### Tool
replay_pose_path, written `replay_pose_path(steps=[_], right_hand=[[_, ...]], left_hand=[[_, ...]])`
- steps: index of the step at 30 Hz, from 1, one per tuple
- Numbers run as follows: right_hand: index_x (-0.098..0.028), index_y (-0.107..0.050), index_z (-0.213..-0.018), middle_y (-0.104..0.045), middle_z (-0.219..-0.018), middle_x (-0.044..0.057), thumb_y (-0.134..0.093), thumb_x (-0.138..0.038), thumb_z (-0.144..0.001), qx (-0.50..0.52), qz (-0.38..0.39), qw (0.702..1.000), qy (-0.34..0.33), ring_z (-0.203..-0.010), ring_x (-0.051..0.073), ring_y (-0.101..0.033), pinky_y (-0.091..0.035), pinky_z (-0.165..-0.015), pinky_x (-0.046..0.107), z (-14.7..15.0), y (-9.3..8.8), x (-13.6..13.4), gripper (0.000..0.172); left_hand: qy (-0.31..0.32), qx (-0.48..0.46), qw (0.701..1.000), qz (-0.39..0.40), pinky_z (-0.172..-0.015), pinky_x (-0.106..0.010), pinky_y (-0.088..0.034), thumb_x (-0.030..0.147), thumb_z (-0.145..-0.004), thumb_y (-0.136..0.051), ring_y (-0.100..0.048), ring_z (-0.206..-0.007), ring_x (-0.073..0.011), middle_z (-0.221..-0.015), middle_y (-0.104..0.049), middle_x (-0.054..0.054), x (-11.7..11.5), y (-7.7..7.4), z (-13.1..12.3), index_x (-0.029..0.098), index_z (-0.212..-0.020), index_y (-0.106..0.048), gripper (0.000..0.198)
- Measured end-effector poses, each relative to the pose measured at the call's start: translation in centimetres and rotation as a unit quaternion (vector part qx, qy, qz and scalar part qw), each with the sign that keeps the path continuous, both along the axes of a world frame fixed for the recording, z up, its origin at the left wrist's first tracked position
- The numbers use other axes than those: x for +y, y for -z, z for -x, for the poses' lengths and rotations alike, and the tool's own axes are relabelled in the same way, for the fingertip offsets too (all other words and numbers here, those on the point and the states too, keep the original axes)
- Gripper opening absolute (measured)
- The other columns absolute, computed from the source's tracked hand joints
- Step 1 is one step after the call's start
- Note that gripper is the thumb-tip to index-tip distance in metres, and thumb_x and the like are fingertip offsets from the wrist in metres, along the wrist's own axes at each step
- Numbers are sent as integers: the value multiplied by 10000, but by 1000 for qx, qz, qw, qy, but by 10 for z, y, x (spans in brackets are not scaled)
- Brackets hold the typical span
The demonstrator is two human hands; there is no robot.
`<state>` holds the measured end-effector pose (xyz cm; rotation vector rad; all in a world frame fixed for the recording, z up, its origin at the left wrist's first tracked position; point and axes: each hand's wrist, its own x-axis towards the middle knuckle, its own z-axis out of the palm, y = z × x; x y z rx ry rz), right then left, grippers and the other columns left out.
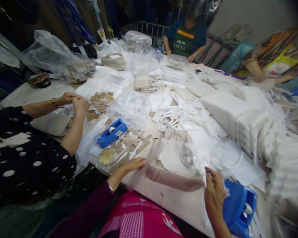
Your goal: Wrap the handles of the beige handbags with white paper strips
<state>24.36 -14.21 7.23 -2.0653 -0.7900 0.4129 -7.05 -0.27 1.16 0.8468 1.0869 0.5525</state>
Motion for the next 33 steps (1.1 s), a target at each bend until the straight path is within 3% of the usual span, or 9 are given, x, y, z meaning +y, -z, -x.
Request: replay_pose_path(steps=[2, 6, 9, 12, 16, 19, 24, 29, 33], right_hand=[[-212, -652, -1040, -647, -1106, 93, -468, -430, -851, 84, 15, 986, -141, -1072, 261, -566, -386, -1001, 416, 37, -4, -6, 342], [-203, -692, -946, -693, -995, 92, -613, -342, -731, 310, 137, 858, -387, -916, 280, -628, -486, -843, 413, 114, 28, -8, 268], [-193, -656, -1023, -664, -1090, 97, -732, -274, -553, 350, 158, 841, -381, -987, 298, -608, -490, -849, 419, 157, 52, 3, 482], [-173, -658, -920, -688, -983, 88, -729, -367, -578, 398, 81, 838, -364, -939, 277, -628, -486, -871, 422, 177, 46, 22, 399], [-152, -619, -782, -673, -668, 51, -655, -507, -669, 484, -21, 804, -345, -629, 207, -652, -543, -698, 377, 160, -3, 57, 375], [-130, -608, -840, -676, -643, 45, -710, -430, -656, 496, -46, 799, -336, -544, 179, -646, -543, -558, 304, 121, -48, 88, 367], [-86, -589, -851, -706, -690, 99, -692, -234, -733, 498, -44, 805, -319, -578, 186, -674, -564, -546, 302, 62, -101, 135, 216], [-83, -581, -841, -686, -690, 80, -650, -246, -798, 472, -66, 826, -300, -607, 162, -664, -554, -561, 280, 43, -122, 152, 183], [-132, -623, -814, -655, -750, 36, -631, -391, -797, 324, -126, 908, -234, -630, 111, -607, -487, -514, 191, 41, -111, 119, 259]], left_hand=[[85, 24, 996, 29, -576, -241, -453, 218, -562, -753, -611, -692, -170, -745, -678, -34, -5, 5, 12, 172, -804, -699, 253], [143, 59, 988, 19, -494, -191, -324, 194, -556, -732, -447, -497, -83, -545, -534, 40, -18, -1, 17, 146, -655, -628, 152], [127, 68, 989, -18, -492, -179, -297, 240, -593, -726, -412, -496, -66, -559, -505, 54, -17, -20, -1, 151, -691, -598, 184], [94, 53, 993, -51, -490, -171, -311, 283, -615, -739, -422, -504, -63, -595, -515, 48, -11, -54, -25, 152, -758, -598, 240], [60, 13, 990, -130, -539, -193, -403, 365, -698, -712, -507, -556, -93, -696, -607, -6, -5, -105, -40, 152, -905, -650, 303], [115, -3, 982, -147, -740, -255, -484, 391, -737, -692, -627, -841, -179, -907, -682, -68, -13, -126, -36, 169, -1021, -668, 361], [257, -47, 959, -112, -942, -343, -448, 344, -728, -714, -638, -973, -219, -984, -709, -83, -45, -114, -44, 169, -966, -704, 296], [218, -18, 968, -123, -805, -330, -511, 399, -754, -669, -678, -801, -214, -863, -730, -118, -58, -96, -75, 111, -853, -723, 309], [115, -49, 982, -142, -775, -339, -526, 429, -735, -694, -691, -768, -220, -845, -730, -131, -44, -106, -88, 98, -866, -699, 356]])
